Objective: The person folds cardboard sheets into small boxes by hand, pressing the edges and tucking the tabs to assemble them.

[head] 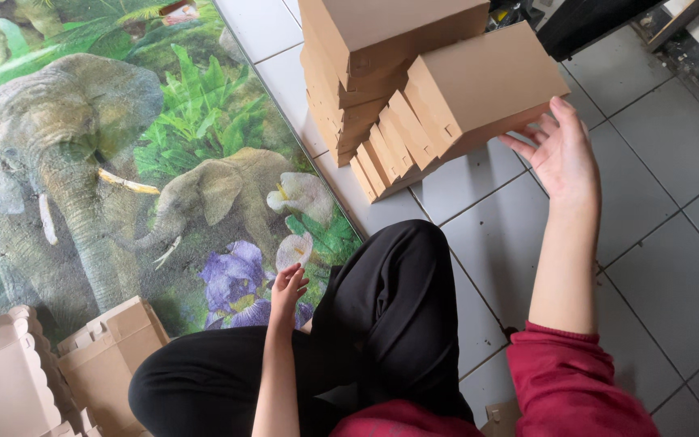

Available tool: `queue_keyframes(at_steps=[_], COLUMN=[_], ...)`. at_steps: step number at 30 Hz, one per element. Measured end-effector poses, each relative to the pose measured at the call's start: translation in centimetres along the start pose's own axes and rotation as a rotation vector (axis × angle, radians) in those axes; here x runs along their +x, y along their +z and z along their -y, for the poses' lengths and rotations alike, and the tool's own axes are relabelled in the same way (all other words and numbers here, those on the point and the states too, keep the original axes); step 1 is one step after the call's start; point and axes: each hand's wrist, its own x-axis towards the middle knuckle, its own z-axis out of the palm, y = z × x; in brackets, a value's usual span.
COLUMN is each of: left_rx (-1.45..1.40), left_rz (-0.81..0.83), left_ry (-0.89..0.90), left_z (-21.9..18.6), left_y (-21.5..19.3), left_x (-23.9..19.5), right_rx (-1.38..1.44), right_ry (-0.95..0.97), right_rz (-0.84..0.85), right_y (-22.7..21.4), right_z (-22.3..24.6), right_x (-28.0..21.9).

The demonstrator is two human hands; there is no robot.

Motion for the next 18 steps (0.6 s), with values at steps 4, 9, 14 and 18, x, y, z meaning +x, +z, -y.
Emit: queue_keyframes(at_steps=[4, 9, 14, 18], left_rx=[-0.006, -0.042, -0.024, -0.031], left_rz=[0.003, 0.002, -0.012, -0.016], left_ry=[-0.001, 0.019, -0.008, -0.015], left_z=[0.0, 1.0, 0.5, 0.1], left_y=[0.0, -0.3, -0.1, -0.2], left_x=[0.0, 0.8, 0.4, -0.1], right_rx=[-0.112, -0.145, -0.22, -0.245], right_ry=[-0.054, -0.089, -0.117, -0.13], right_rz=[0.018, 0.019, 0.097, 0.133], right_y=[0.7, -0.7, -0.3, -0.8], right_z=[-0.1, -1.5, -1.1, -1.9], right_x=[-0.2, 0.6, -0.6, -0.3])
